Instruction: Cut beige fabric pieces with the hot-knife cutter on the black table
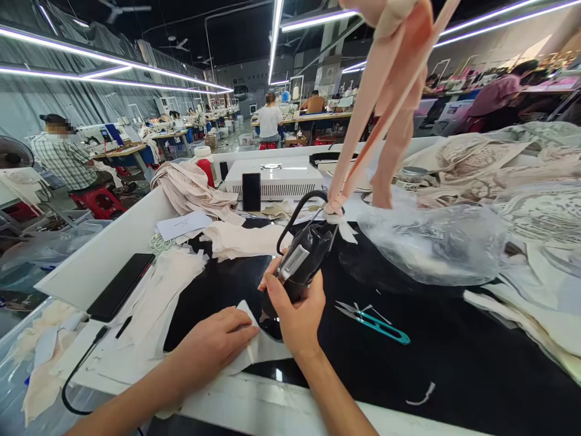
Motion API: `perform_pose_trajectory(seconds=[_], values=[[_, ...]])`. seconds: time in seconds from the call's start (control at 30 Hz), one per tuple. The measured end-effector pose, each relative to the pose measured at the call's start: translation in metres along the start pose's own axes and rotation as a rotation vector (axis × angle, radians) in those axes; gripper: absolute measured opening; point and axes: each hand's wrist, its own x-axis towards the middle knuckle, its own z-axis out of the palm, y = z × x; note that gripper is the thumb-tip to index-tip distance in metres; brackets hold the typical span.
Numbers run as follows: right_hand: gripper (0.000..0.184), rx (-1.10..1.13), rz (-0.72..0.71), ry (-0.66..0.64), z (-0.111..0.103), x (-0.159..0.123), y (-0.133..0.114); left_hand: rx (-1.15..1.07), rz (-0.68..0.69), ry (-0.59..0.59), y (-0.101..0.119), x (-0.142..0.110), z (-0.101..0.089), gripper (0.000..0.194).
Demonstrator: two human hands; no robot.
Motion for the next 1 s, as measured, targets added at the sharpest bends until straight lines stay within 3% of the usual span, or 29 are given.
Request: perform_pose_trajectory(seconds=[0.5, 0.73, 1.0], values=[[0.032, -0.023, 0.021, -0.013, -0.001, -0.005, 0.007, 0.027, -0.006, 0.003, 0.004, -0.004, 0.005, 0.019], [0.032, -0.020, 0.024, 0.020, -0.003, -0.004, -0.004, 0.058, -0.007, -0.023, 0.003, -0.009, 0.010, 0.027], [0.031, -0.031, 0.019, 0.012, -0.007, -0.010, -0.004, 0.074, 0.037, 0.029, 0.003, -0.010, 0.010, 0.028]])
